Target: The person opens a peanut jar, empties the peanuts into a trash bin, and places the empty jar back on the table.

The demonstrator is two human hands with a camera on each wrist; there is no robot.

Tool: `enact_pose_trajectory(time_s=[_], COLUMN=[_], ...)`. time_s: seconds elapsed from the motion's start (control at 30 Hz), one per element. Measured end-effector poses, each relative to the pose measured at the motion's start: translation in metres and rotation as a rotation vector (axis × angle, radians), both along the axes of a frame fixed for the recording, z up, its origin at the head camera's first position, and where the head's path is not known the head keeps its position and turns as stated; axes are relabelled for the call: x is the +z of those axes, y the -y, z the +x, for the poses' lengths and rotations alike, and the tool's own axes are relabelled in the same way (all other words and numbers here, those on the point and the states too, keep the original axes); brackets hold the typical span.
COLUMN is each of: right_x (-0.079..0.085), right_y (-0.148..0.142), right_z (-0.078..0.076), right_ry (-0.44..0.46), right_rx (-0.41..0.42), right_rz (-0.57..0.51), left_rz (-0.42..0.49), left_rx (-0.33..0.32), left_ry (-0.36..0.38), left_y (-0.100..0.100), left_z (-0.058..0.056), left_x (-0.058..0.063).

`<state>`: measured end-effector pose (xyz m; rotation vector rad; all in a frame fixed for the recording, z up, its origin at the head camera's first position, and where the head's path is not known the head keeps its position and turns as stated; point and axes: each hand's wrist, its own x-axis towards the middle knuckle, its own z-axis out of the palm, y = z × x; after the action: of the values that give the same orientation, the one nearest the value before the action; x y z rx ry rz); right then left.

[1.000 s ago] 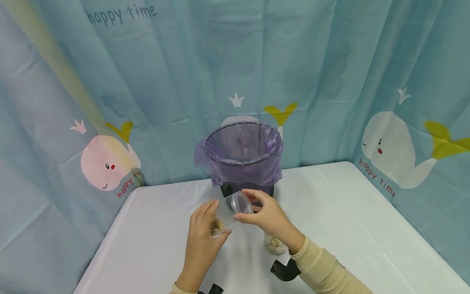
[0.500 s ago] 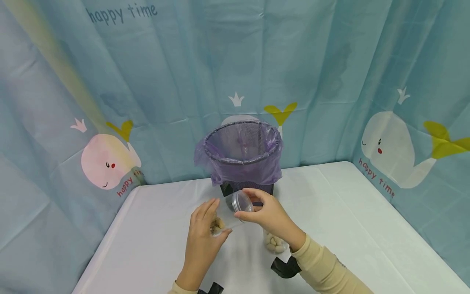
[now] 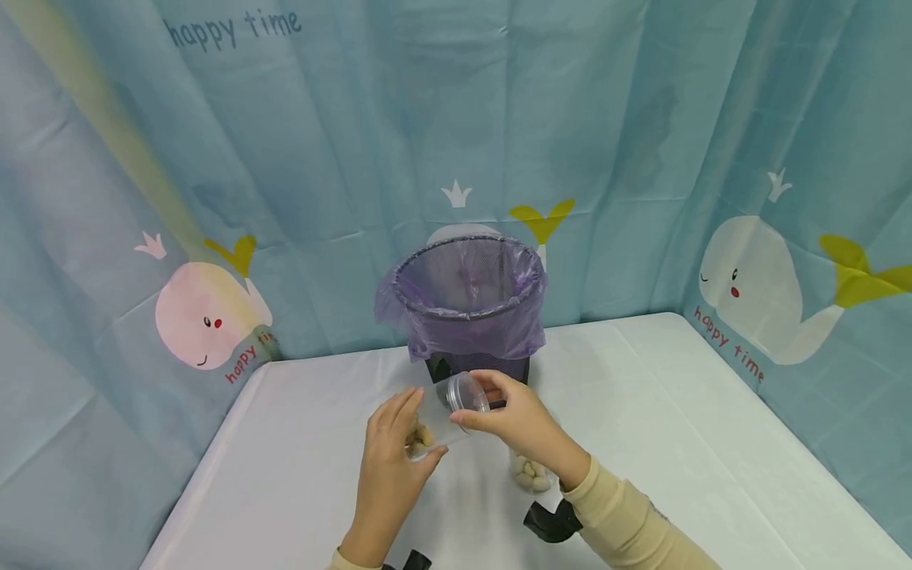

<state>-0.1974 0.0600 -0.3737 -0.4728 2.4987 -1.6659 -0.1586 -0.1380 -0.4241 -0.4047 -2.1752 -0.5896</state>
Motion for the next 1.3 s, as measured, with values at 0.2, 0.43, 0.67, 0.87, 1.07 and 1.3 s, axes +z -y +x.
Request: enact_pose_trajectory(time_s=[0.2, 0.43, 0.67, 0.87, 1.07, 1.3], right_x=[-0.001, 0.003, 0.0, -0.001, -0.001, 0.002], right_y=[-0.002, 0.001, 0.002, -0.001, 0.002, 0.008], right_z=[-0.003, -0.003, -0.002, -0.002, -0.003, -0.002], right_ry=[-0.03, -0.022, -0.034, -0.028, -0.002, -0.016], right_rx=[0.061, 0.035, 0.045, 0.089, 0.05, 0.01], right_rz=[0.003, 0.027, 0.002, -0.009, 0.031, 0.018], left_rz=[-0.014, -0.002, 0.004, 0.008, -0.027, -0.036], left_rx=[0.002, 0.009, 0.011, -0.002, 0.008, 0.017], left_ry=[-0.011, 0.009, 0.008, 0.008, -0.027, -0.051], left_y=[0.001, -0.001, -0.002, -0.001, 0.001, 0.001], left_z=[0.0, -0.002, -0.001, 0.0, -0.001, -0.001], left_x=[0.0, 0.0, 0.0, -0.001, 0.0, 0.002])
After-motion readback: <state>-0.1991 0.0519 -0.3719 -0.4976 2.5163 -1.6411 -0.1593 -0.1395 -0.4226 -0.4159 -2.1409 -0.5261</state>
